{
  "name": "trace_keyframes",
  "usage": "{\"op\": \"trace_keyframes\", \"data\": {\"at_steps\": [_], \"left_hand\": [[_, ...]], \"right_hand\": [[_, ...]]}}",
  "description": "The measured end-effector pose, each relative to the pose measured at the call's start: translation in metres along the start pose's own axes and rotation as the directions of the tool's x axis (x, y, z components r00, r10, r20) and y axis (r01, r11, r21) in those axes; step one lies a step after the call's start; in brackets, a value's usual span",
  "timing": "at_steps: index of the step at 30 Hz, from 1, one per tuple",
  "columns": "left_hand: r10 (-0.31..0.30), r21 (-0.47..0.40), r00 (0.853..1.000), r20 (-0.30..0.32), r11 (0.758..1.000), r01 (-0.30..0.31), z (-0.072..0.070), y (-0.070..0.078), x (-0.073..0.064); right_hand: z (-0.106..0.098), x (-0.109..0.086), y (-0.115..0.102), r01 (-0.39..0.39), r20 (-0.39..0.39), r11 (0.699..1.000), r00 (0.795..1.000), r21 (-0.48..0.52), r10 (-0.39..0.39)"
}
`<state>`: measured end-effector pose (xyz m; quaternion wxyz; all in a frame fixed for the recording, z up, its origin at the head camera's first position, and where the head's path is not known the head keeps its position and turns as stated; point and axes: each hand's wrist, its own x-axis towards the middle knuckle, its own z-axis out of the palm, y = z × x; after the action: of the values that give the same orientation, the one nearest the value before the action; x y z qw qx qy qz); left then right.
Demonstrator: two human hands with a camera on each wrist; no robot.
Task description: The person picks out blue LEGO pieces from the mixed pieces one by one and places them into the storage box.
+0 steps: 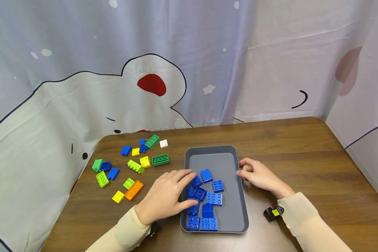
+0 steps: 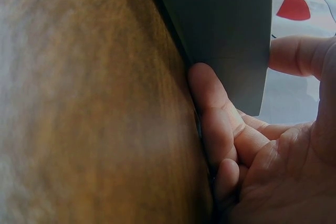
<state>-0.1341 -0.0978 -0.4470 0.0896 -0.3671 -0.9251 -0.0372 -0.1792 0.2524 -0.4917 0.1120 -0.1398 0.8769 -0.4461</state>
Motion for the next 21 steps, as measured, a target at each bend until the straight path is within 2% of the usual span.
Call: {"op": "trace_keyframes", "data": {"at_steps": [7,14,21], "left_hand": [[-0.109,-0.013,0.994,-0.003,0.994,0.109,-0.006,-0.024,-0.016],[-0.164,0.004,0.983,-0.083,0.986,0.165,-0.009,-0.052,-0.033],[-0.235,0.042,0.964,-0.122,0.969,0.242,-0.011,-0.082,-0.049]], "right_hand": [[0.001,0.000,0.003,-0.008,-0.005,1.000,1.000,0.001,0.008],[0.000,0.000,0.002,-0.009,-0.004,1.000,1.000,-0.003,0.009],[0.000,0.001,0.002,-0.011,-0.001,1.000,1.000,-0.003,0.011]]}}
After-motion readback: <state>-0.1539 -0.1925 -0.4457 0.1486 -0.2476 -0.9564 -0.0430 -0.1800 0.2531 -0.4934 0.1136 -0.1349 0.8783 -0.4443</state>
